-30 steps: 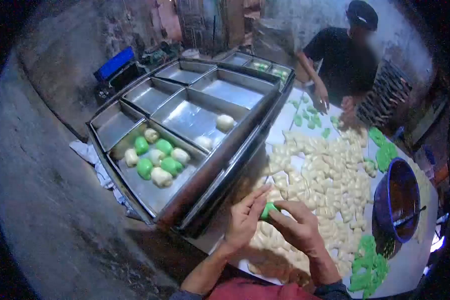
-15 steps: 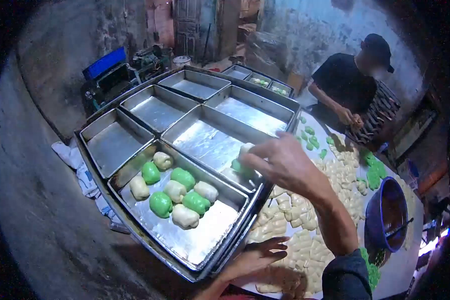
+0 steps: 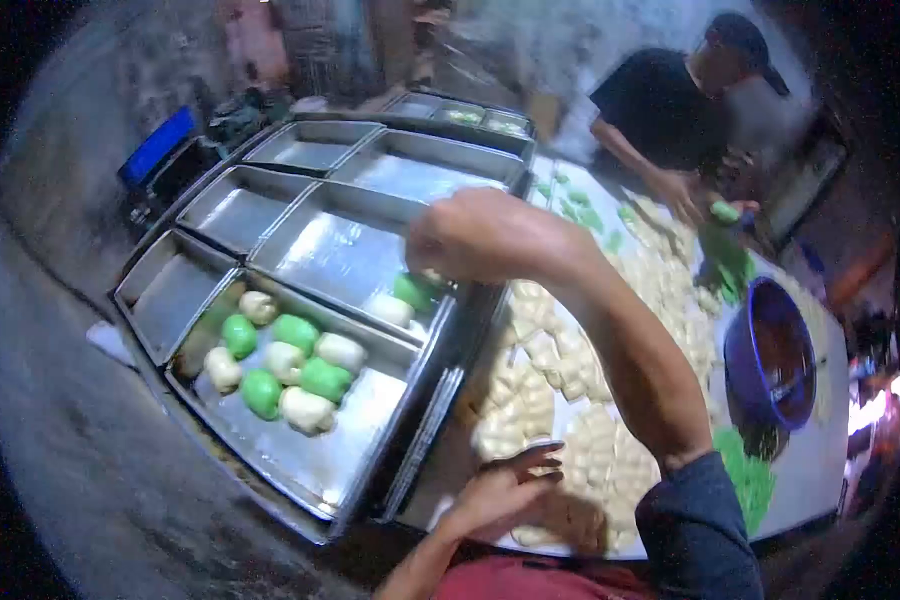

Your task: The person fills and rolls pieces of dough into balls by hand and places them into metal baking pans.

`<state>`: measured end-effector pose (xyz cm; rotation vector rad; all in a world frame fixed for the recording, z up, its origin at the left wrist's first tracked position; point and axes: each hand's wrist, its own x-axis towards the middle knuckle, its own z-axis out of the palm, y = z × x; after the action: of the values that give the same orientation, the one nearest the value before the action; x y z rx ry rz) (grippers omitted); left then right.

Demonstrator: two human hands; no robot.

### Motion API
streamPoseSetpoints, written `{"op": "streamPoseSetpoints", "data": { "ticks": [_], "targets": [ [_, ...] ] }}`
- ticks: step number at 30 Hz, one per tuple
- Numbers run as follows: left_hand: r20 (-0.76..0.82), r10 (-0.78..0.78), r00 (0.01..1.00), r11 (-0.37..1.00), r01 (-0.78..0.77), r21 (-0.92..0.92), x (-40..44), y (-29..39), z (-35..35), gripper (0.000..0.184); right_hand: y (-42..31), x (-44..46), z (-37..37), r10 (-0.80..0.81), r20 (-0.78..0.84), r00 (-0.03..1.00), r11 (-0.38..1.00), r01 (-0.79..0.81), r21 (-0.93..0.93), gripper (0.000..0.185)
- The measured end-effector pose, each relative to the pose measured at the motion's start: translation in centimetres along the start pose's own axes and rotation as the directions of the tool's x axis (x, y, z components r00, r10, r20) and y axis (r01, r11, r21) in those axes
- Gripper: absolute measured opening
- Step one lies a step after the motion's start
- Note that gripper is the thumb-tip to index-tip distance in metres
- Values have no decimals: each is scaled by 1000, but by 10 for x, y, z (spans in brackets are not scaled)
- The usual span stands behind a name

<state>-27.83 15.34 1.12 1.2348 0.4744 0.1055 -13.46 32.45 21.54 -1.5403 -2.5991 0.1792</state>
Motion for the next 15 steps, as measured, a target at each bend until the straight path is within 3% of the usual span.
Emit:
{"op": "streamPoseSetpoints", "data": {
  "ticks": [1, 2, 5, 6, 7, 8, 9, 10, 12, 14, 15],
  "targets": [
    [-10, 14, 1000, 999, -15, -52, -1, -1, 3, 52, 0, -3, 4, 47, -36, 998, 998, -46, 33, 12],
    [-12, -29, 1000, 999, 29, -15, -3, 10, 4, 50, 4, -7, 11, -30, -230, 973, 994, 54, 97, 12],
    [-101, -46, 994, 995, 54, 79, 3, -1, 8, 49, 16, -45, 24, -118, -720, 684, 975, 217, 46, 12],
    [-153, -132, 979, 928, 176, 330, 4, 4, 9, 49, 14, -76, 22, -68, -785, 616, 978, 196, 69, 13],
    [-181, -68, 981, 996, 55, -72, 6, 5, 22, 48, 10, -112, 24, -30, -843, 537, 982, 175, 76, 14],
    [-146, 56, 988, 993, -70, -97, 12, -8, 19, 45, 9, -151, 37, 83, -864, 496, 987, 76, 138, 13],
    [-214, -42, 976, 999, 44, 7, 15, 3, 33, 44, 3, -189, 52, 179, -881, 439, 981, -8, 195, 13],
    [-217, -64, 974, 998, 62, -14, 20, -4, 41, 45, -1, -233, 74, 280, -872, 402, 959, -86, 269, 19],
    [-144, -56, 988, 994, 69, 87, 30, -17, 56, 46, -13, -331, 120, 551, -724, 415, 833, -321, 451, 16],
    [-89, -125, 988, 978, 138, 155, 41, -23, 78, 46, -28, -422, 170, 791, -550, 268, 604, -486, 631, 21],
    [-64, -143, 988, 974, 152, 167, 48, -28, 91, 47, -34, -468, 204, 760, -635, 137, 579, -586, 567, 18]
  ]
}}
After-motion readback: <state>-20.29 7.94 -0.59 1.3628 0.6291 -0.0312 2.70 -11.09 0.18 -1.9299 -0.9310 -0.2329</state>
